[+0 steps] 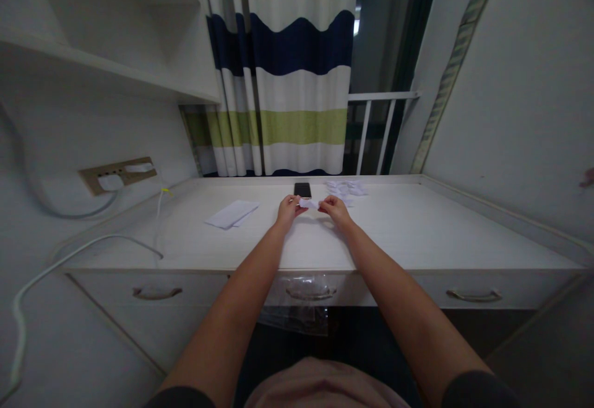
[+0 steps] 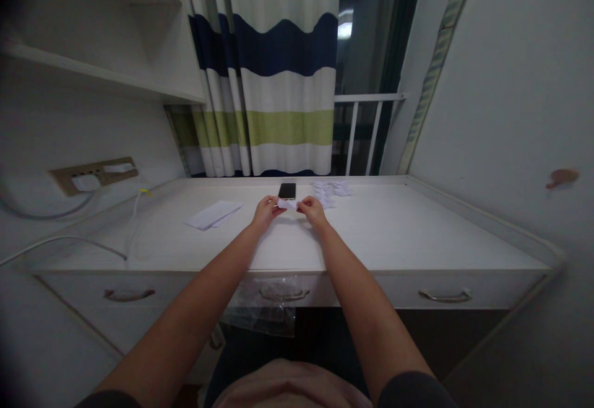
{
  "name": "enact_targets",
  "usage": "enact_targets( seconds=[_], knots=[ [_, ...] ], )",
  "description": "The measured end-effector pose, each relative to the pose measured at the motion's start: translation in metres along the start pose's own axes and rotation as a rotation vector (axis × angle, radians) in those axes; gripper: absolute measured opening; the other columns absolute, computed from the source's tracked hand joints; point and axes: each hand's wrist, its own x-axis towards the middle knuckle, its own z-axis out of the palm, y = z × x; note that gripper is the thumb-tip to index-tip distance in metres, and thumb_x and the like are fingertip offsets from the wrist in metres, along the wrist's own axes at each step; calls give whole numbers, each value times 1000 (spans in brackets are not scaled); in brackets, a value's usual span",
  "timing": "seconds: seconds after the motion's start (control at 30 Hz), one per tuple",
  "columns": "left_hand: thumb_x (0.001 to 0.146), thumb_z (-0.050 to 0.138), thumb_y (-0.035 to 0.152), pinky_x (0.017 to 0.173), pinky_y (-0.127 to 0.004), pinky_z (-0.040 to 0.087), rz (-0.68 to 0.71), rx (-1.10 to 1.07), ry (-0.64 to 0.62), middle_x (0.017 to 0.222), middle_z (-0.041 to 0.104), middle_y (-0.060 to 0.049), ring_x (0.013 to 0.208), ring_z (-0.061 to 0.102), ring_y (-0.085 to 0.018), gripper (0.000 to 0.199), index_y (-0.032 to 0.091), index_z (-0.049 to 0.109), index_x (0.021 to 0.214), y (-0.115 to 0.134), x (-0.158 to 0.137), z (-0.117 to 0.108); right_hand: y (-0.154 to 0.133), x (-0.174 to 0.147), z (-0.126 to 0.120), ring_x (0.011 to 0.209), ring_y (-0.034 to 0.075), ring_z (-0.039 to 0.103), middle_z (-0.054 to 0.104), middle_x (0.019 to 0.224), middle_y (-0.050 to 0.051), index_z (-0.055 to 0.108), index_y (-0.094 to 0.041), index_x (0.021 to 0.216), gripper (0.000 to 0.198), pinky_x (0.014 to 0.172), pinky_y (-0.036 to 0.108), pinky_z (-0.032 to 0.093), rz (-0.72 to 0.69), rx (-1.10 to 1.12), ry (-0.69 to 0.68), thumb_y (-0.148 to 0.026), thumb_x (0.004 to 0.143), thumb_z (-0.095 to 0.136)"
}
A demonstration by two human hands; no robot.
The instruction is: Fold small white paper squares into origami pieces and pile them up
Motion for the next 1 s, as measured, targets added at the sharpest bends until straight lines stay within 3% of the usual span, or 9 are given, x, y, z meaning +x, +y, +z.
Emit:
enact_targets(
  seconds=[0.17, 0.33, 0.43, 0.6, 0.77, 1.0],
  knots=[
    [79, 53, 23, 65, -32, 54, -60, 52, 21, 73, 60, 0, 60, 62, -11, 15, 17, 41, 74, 0, -1, 2, 6, 4, -2, 50, 8, 52, 48, 49, -8, 44, -19, 57, 32, 63, 30, 52, -42, 8, 11, -32, 50, 73],
    [77, 54, 19, 64, -31, 54, -34, 92, -49, 79, 61, -1, 65, 63, -12, 7, 18, 48, 82, 2, -5, 3, 10, 8, -3, 48, 7, 48, 42, 49, -9, 42, -20, 57, 31, 64, 31, 54, -62, 13, 50, -30, 52, 71],
    [76, 55, 20, 63, -30, 53, -46, 125, -88, 80, 61, -3, 67, 62, -13, 5, 16, 53, 76, 3, -5, 3, 11, 8, -3, 49, 7, 48, 41, 49, -10, 41, -20, 57, 31, 64, 32, 54, -66, 13, 53, -29, 53, 70],
    [72, 63, 29, 62, -28, 52, -80, 129, -142, 80, 62, -5, 68, 65, -16, 19, 15, 51, 74, 5, -8, 5, 9, 7, -3, 50, 8, 50, 43, 49, -10, 41, -20, 58, 29, 66, 32, 53, -53, 11, 57, -28, 54, 69],
    [61, 75, 27, 63, -28, 51, -30, 178, -193, 82, 63, -2, 68, 65, -15, 38, 19, 51, 90, 5, -12, 5, 7, 5, -3, 49, 8, 50, 43, 48, -10, 41, -21, 57, 28, 62, 30, 52, -41, -3, 70, -26, 54, 68],
    [61, 73, 16, 65, -28, 50, -11, 131, -151, 76, 64, -3, 64, 64, -13, 24, 14, 57, 80, 2, -6, 4, 1, 1, -2, 53, 9, 53, 46, 51, -8, 43, -20, 55, 28, 67, 31, 53, -5, 77, 34, -24, 53, 70]
  ],
)
